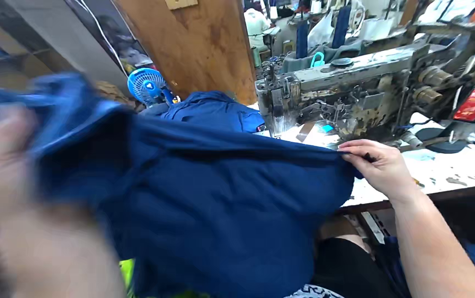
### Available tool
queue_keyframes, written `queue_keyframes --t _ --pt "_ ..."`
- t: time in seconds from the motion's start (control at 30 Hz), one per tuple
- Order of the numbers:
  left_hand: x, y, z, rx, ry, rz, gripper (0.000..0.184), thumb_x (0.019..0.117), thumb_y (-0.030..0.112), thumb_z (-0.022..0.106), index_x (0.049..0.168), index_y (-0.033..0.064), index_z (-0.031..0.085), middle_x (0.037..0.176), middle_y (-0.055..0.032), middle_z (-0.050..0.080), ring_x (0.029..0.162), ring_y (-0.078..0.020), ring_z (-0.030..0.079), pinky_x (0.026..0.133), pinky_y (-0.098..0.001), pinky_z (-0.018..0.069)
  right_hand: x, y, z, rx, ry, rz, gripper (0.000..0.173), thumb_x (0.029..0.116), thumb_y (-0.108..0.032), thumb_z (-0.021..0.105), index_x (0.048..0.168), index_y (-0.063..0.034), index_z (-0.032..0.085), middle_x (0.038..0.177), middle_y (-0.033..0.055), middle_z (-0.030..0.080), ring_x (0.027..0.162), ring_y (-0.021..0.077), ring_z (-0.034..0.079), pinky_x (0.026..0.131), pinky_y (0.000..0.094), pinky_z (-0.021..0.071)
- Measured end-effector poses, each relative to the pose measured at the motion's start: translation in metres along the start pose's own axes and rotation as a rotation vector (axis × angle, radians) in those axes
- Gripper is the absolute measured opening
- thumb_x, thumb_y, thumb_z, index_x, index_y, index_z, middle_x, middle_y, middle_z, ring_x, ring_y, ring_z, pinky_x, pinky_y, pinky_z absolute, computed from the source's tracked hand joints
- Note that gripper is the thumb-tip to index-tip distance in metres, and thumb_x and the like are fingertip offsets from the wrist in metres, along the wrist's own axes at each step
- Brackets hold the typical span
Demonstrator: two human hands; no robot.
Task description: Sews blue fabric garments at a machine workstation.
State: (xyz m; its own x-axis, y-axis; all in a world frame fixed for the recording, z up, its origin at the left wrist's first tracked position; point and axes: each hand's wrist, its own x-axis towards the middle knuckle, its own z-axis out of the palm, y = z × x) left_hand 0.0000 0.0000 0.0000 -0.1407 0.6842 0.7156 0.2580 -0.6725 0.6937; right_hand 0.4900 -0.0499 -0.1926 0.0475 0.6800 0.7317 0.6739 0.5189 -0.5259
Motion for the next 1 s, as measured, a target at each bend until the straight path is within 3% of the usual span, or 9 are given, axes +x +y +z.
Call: queue_keyframes --t 0.07,0.13,0.23,0.3,0.4,0.63,0.8,0.9,1.0 --pt "-0.011 -0.01 0.058 0.539 0.034 -0.185 0.031 0.1042 0.025 0.054 0.129 0.0065 0.059 0.12 -0.0052 0.065 0.112 -0.0149 0.063 0.101 -0.0397 0.0512 0.003 -0.006 0.018 -0.129 -0.008 0.036 0.022 0.0972 -0.023 0.065 0.099 -0.0065 0.079 0.106 0.0107 0.074 0.095 0.0159 0.071 0.087 0.0345 0.0584" --pt "-0.022 -0.036 0.08 0.821 -0.25 -0.211 0.032 0.1009 0.018 0.062 0.125 -0.003 0.066 0.122 -0.0288 0.066 0.113 -0.0467 0.064 0.095 -0.0723 0.0459 0.001 -0.023 0.046 -0.143 -0.068 0.014 0.022 0.0959 -0.024 0.066 0.096 -0.0055 0.078 0.094 0.0107 0.075 0.086 0.0195 0.072 0.08 0.0395 0.0599" --pt "-0.103 -0.046 0.149 0.791 -0.872 -0.104 0.039 0.1041 0.029 0.057 0.143 0.0211 0.06 0.121 -0.0157 0.071 0.103 -0.0371 0.071 0.087 -0.0633 0.055 -0.012 -0.048 0.089 -0.097 -0.255 -0.057 0.023 0.0987 -0.022 0.062 0.1 -0.006 0.078 0.092 0.008 0.076 0.084 0.0195 0.074 0.078 0.0408 0.0626" --pt "-0.151 -0.045 0.183 0.642 -1.075 -0.005 0.034 0.1074 0.025 0.052 0.139 0.0148 0.061 0.109 -0.0161 0.073 0.097 -0.0361 0.072 0.081 -0.0593 0.0566 -0.02 -0.055 0.101 -0.133 -0.289 -0.138 0.024 0.0969 -0.021 0.057 0.095 -0.0066 0.076 0.085 0.0069 0.073 0.078 0.0205 0.073 0.07 0.0406 0.0612" --pt "-0.178 -0.061 0.178 0.537 -0.932 0.134 0.025 0.1063 0.017 0.051 0.108 0.0026 0.071 0.098 -0.0143 0.073 0.091 -0.0305 0.074 0.077 -0.0492 0.0585 -0.035 -0.059 0.084 -0.184 -0.331 -0.175 0.03 0.098 -0.022 0.054 0.098 -0.0054 0.078 0.084 0.0086 0.074 0.077 0.022 0.073 0.07 0.0406 0.0613" --pt "-0.255 -0.067 0.158 0.275 -0.709 -0.058 0.028 0.1065 0.02 0.054 0.126 0.0079 0.07 0.106 -0.0126 0.075 0.096 -0.0272 0.074 0.083 -0.0498 0.0595 -0.092 -0.073 0.064 -0.091 -0.501 -0.123 0.027 0.0991 -0.012 0.057 0.093 0.0067 0.074 0.078 0.0184 0.071 0.071 0.024 0.07 0.07 0.0349 0.0571" --pt "-0.303 -0.07 0.162 -0.187 -0.501 -0.054 0.019 0.0992 0.003 0.061 0.107 -0.0065 0.076 0.099 -0.018 0.074 0.097 -0.023 0.072 0.092 -0.0349 0.0568 -0.125 -0.09 0.085 -0.075 -0.416 -0.234 0.024 0.0926 -0.013 0.058 0.078 0.0026 0.069 0.071 0.0159 0.067 0.068 0.0181 0.066 0.065 0.0269 0.0523" --pt "-0.304 -0.072 0.148 -0.368 -0.421 -0.284 0.018 0.0953 -0.004 0.064 0.108 -0.0088 0.074 0.101 -0.0189 0.074 0.094 -0.017 0.071 0.09 -0.0285 0.0568 -0.138 -0.094 0.086 -0.05 -0.505 -0.151 0.029 0.097 -0.02 0.062 0.089 0.0059 0.072 0.077 0.0164 0.07 0.07 0.0177 0.067 0.068 0.0283 0.0546" --pt "-0.292 -0.061 0.127 -0.561 -0.46 -0.633 0.026 0.0952 -0.007 0.062 0.121 -0.0096 0.068 0.109 -0.0162 0.072 0.084 -0.0097 0.07 0.08 -0.0251 0.0595 -0.142 -0.076 0.07 -0.135 -0.66 0.121 0.045 0.0986 -0.034 0.067 0.119 0.0061 0.061 0.095 0.0166 0.071 0.08 0.0211 0.069 0.075 0.0387 0.0587"
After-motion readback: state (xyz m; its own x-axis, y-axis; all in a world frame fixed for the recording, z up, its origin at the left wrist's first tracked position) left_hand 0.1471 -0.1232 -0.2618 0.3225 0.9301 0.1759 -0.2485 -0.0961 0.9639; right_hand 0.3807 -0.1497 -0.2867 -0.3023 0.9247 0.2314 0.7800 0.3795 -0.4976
